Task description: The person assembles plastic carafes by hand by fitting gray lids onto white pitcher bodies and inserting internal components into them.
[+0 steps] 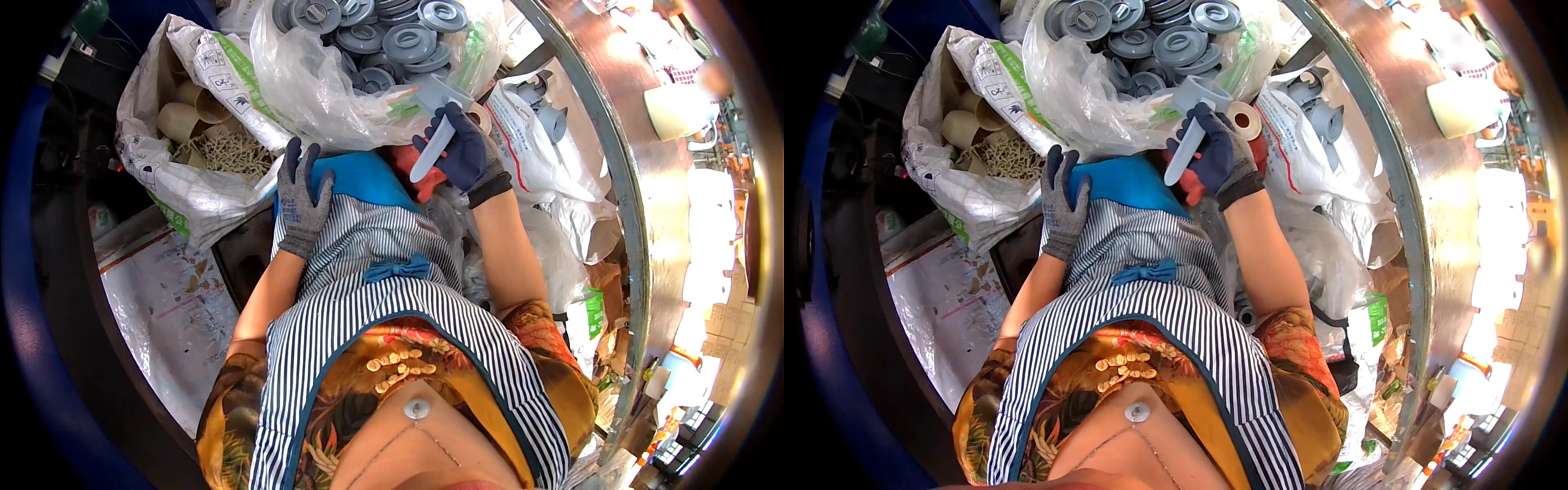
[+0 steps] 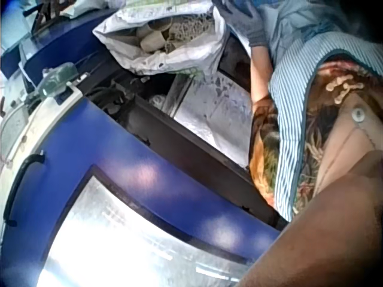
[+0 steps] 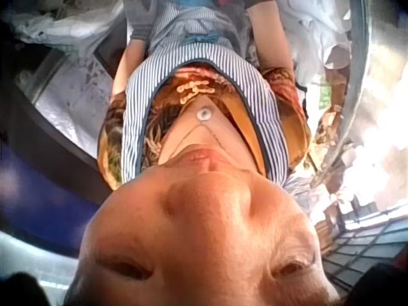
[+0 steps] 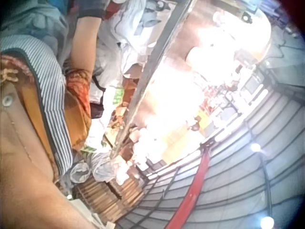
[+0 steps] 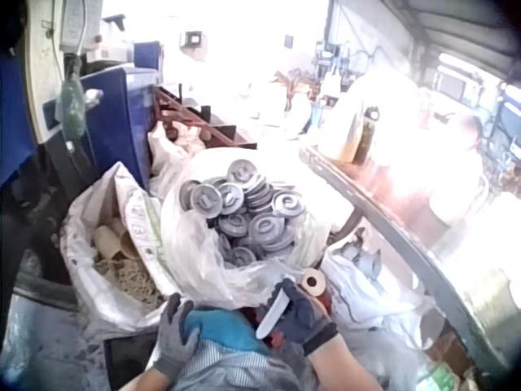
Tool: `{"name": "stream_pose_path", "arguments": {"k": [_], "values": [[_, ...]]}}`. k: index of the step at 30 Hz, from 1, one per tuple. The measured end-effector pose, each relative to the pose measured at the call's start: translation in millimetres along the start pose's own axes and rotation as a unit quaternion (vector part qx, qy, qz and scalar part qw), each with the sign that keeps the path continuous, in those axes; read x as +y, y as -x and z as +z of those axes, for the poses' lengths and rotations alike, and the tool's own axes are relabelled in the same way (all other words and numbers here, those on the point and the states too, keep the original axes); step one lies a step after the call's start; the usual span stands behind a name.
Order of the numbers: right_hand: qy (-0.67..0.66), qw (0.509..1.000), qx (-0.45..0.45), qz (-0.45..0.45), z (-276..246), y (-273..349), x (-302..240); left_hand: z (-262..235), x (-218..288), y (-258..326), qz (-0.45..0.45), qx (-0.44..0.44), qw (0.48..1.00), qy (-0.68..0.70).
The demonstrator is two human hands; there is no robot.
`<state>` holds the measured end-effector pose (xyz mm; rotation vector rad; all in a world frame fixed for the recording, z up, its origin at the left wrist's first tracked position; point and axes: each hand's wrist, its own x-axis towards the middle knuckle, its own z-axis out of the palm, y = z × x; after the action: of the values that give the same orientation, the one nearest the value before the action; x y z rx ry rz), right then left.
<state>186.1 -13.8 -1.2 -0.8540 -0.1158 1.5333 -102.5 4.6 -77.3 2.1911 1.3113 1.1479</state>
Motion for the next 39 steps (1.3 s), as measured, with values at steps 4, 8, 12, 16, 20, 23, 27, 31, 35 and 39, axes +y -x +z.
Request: {"name": "stream_pose_path", "arguments": {"k": [4,8,12,16,20,23,27,31,35,39], "values": [[0.036,0.997,0.046,-0.049,-15.1,-15.9,-17.9,-1.0,-1.3,-0.6,-0.033,-0.004,0.999,0.031],[0.031,0.991,0.096,-0.091,-50.1,-40.4,-32.5,-0.5,0.5,0.4,-0.042,-0.006,0.998,0.040],[0.054,0.985,0.120,-0.108,-23.3,-39.4,-54.1,-0.3,-3.5,1.0,-0.041,-0.013,0.999,0.022],[0.064,0.982,0.065,-0.165,7.1,-35.8,-83.3,1.1,-1.2,-1.7,-0.025,-0.013,1.000,-0.001],[0.091,0.963,0.057,-0.248,45.6,-29.5,-117.6,1.2,0.9,-3.8,-0.013,-0.011,1.000,0.002],[0.131,0.951,0.015,-0.280,57.6,-19.8,-167.1,0.5,-1.5,-0.4,-0.009,-0.011,1.000,-0.006],[0.176,0.908,0.043,-0.379,77.6,25.2,-234.8,0.0,4.0,-2.7,-0.012,-0.027,1.000,0.006],[0.212,0.877,0.098,-0.421,83.5,46.5,-261.2,1.0,-1.2,0.8,-0.027,-0.015,1.000,0.006],[0.207,0.873,0.095,-0.432,72.7,72.6,-273.4,2.2,7.9,-1.3,-0.030,-0.028,0.998,0.036],[0.206,0.900,0.006,-0.383,55.1,84.9,-286.8,4.1,6.4,-0.8,-0.026,-0.024,0.999,0.041]]}}
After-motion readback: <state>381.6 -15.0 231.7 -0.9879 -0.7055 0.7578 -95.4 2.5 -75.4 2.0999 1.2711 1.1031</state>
